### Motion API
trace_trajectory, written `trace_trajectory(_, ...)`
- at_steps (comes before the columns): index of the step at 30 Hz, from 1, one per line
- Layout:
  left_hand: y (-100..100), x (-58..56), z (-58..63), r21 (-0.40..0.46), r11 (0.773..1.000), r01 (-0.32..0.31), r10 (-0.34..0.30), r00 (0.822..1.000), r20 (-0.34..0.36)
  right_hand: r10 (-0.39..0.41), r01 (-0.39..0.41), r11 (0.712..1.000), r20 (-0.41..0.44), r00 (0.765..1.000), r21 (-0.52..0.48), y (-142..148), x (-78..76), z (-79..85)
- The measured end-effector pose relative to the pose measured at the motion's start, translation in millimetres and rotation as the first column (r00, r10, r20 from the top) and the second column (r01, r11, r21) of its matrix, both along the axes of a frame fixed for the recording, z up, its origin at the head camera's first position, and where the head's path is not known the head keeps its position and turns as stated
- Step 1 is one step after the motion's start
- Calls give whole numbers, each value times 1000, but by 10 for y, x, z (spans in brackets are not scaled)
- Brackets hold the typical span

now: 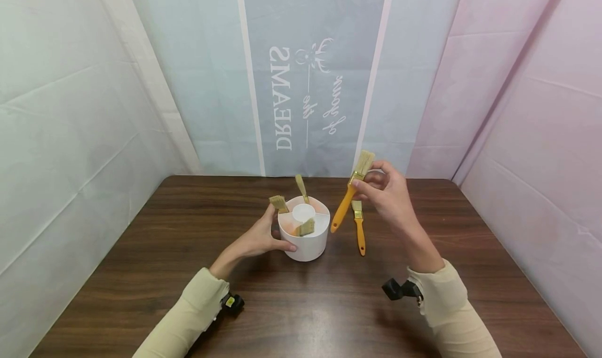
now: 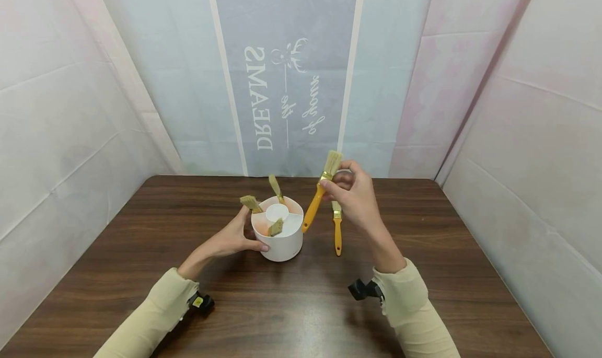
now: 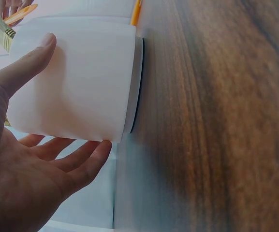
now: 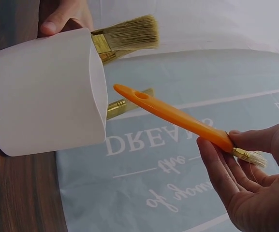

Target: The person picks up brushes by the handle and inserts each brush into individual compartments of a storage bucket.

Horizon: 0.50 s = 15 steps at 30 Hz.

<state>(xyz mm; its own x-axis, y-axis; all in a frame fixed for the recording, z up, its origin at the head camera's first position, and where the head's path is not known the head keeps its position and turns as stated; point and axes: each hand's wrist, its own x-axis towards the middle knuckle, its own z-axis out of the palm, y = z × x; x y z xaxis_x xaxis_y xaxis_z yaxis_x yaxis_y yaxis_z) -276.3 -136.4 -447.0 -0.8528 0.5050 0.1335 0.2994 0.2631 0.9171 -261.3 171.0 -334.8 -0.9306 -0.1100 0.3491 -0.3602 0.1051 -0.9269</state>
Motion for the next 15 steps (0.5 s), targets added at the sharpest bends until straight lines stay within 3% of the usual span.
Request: trace_trajectory(15, -9, -25, 18, -12, 1000, -7, 8, 1000, 16, -34, 33, 999, -51, 998, -20, -79, -51, -63)
